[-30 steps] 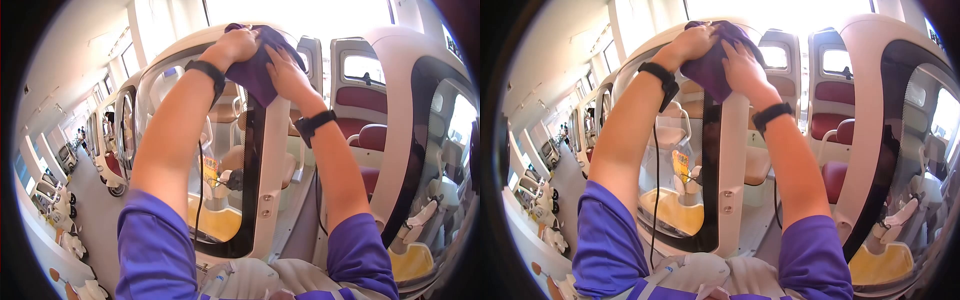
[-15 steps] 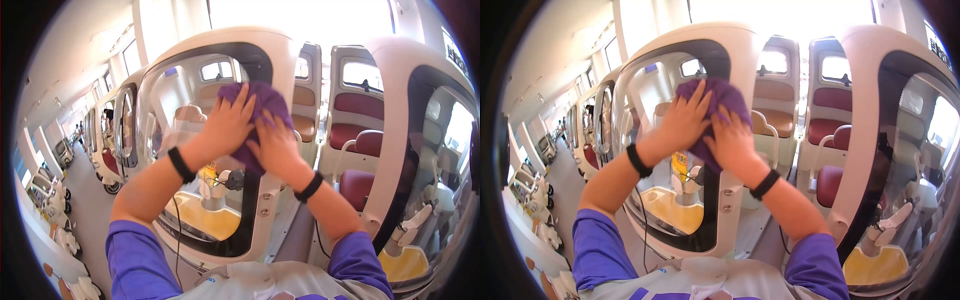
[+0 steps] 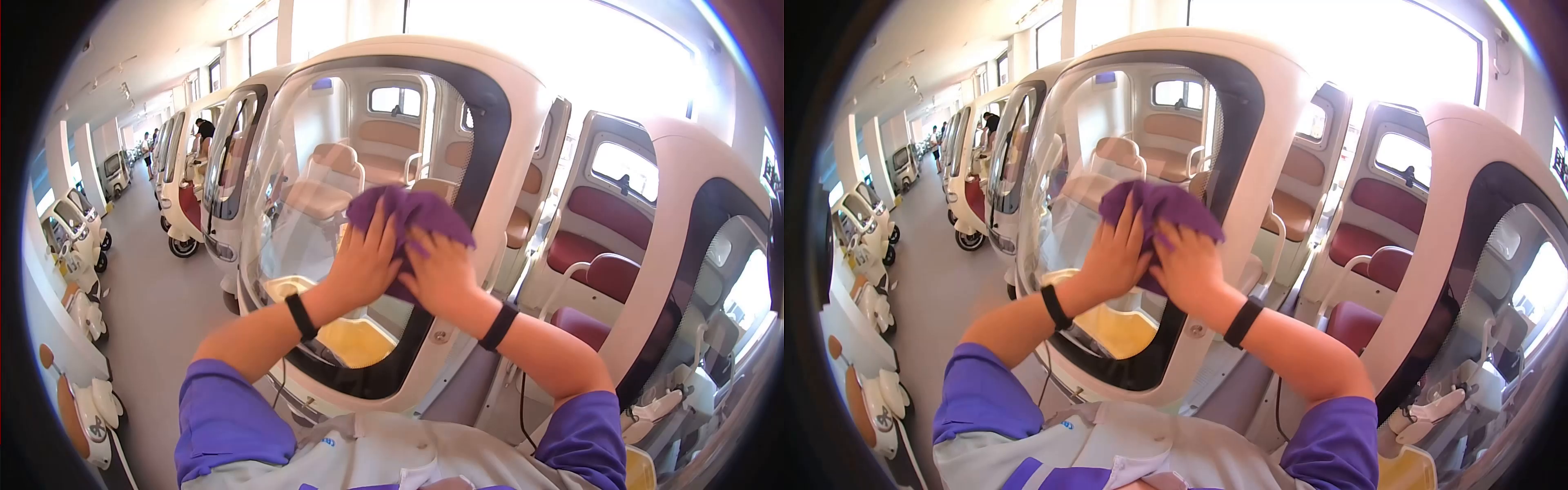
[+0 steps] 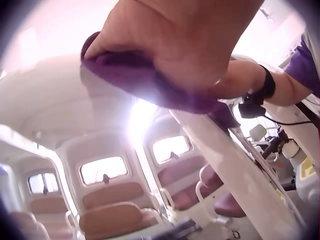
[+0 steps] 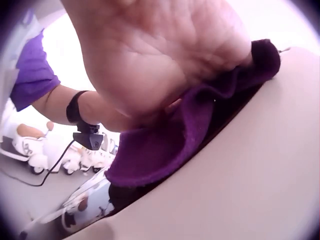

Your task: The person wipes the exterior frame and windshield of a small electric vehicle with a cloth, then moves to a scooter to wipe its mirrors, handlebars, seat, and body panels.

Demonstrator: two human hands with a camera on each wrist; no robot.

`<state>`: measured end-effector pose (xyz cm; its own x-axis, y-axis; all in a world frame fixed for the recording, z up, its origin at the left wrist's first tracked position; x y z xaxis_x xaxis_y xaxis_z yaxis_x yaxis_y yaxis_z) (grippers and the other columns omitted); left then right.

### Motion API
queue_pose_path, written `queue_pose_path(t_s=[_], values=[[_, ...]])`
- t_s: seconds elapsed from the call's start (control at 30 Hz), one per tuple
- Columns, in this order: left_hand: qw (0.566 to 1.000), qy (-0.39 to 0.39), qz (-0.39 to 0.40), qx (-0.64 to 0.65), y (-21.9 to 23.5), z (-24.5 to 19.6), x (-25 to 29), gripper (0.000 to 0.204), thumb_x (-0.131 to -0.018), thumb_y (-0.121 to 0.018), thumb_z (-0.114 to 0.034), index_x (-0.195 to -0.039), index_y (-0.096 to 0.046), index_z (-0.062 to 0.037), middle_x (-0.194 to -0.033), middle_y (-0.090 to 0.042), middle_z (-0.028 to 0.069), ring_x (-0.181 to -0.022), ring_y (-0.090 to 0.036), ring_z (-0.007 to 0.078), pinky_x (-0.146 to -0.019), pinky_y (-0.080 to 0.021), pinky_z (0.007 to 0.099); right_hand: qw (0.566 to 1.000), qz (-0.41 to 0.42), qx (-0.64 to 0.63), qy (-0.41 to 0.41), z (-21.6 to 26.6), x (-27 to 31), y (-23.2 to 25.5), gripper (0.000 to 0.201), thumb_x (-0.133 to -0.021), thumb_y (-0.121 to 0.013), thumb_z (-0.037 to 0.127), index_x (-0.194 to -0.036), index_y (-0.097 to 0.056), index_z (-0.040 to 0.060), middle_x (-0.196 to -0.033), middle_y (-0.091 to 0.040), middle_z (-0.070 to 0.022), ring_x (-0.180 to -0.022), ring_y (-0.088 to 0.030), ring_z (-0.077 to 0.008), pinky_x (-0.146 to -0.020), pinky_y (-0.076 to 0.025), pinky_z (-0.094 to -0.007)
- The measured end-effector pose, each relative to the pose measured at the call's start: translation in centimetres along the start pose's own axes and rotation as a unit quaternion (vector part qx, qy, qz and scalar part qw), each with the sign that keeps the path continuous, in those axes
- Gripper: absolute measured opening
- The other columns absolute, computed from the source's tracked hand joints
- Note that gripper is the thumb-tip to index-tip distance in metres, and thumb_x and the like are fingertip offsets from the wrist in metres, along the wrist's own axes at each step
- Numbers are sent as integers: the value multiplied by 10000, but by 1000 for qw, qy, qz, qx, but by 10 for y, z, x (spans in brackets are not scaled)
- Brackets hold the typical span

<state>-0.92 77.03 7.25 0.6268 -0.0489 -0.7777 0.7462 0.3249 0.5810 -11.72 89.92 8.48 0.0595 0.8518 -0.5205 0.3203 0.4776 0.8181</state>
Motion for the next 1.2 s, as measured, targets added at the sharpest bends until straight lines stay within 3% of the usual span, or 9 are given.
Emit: queue_pose_path(t_s=[0.1, 0.2, 0.3, 0.37, 0.5, 0.6, 0.77, 1.03, 1.2], values=[[999, -26, 16, 26, -11, 10, 64, 831, -817, -692, -335, -1448, -326, 63, -1526, -232, 346, -1323, -330, 563, -1093, -294, 621, 990, -39, 27, 130, 21, 8, -22, 605, -860, -634, 471, -1308, -588, 69, -1426, -472, -88, -1301, -414, -276, -1040, -363, -463], [998, -30, 48, 29, -3, 20, 55, 840, -831, -683, -359, -1460, -308, 53, -1523, -233, 350, -1333, -326, 556, -1094, -291, 619, 992, 19, -4, 125, 18, -4, -11, 591, -876, -618, 471, -1307, -578, 69, -1406, -502, -107, -1270, -465, -281, -1046, -372, -445], [999, -20, 39, -1, 9, 36, 7, 834, -849, -670, -377, -1469, -301, 42, -1504, -262, 358, -1312, -354, 553, -1087, -308, 607, 994, 73, 5, 84, 1, -43, 33, 583, -897, -605, 444, -1332, -544, 62, -1420, -501, -142, -1231, -525, -314, -1037, -405, -448], [1000, 1, 28, -3, 15, 54, -38, 807, -875, -646, -384, -1480, -297, 21, -1486, -289, 366, -1262, -417, 550, -1064, -344, 597, 996, -47, 49, 58, -21, -70, 44, 515, -878, -639, 390, -1274, -566, 68, -1370, -540, -137, -1187, -554, -311, -981, -450, -447], [997, 31, 76, 7, 26, 86, -132, 711, -966, -519, -427, -1510, -282, -34, -1502, -273, 366, -1237, -466, 549, -1042, -379, 596, 987, -120, 109, 6, -65, -123, 76, 536, -886, -633, 410, -1322, -541, 112, -1398, -520, -135, -1233, -528, -328, -1011, -433, -444], [994, 39, 98, -15, 26, 109, -194, 669, -992, -463, -443, -1533, -260, -106, -1553, -229, 314, -1284, -437, 545, -1076, -389, 539, 988, -95, 105, -65, -89, -158, 92, 611, -934, -541, 489, -1427, -467, 137, -1462, -454, -149, -1318, -451, -349, -1095, -354, -476], [981, 123, 141, 43, 21, 136, -243, 637, -1000, -360, -529, -1568, -224, -274, -1627, -161, 169, -1403, -334, 467, -1170, -254, 537, 978, -36, 139, -149, -111, -210, 99, 716, -958, -433, 584, -1524, -340, 157, -1556, -348, -133, -1421, -344, -345, -1163, -273, -483], [985, 133, 62, 91, 13, 149, -222, 577, -1001, -347, -521, -1544, -292, -334, -1621, -208, 149, -1410, -345, 434, -1196, -210, 504, 970, -32, 179, -160, -71, -212, 95, 635, -996, -411, 463, -1512, -330, 102, -1460, -438, -166, -1368, -392, -365, -1136, -318, -478], [997, 38, -10, 69, 10, 152, -116, 594, -943, -509, -346, -1488, -388, -143, -1558, -288, 239, -1264, -472, 483, -1083, -372, 534, 967, -105, 227, -42, -11, -180, 40, 556, -913, -559, 357, -1332, -505, -5, -1205, -561, -142, -1101, -530, -305, -929, -434, -435]])
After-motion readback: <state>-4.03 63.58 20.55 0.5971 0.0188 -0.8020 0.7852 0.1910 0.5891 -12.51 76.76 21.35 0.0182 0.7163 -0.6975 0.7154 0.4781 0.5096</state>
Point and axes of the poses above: each hand's wrist, its own x-axis away from the middle knuckle, its own y-axis out of the back of the hand, z = x × y, the point moved 2 cm from there along -x, towards the middle knuckle
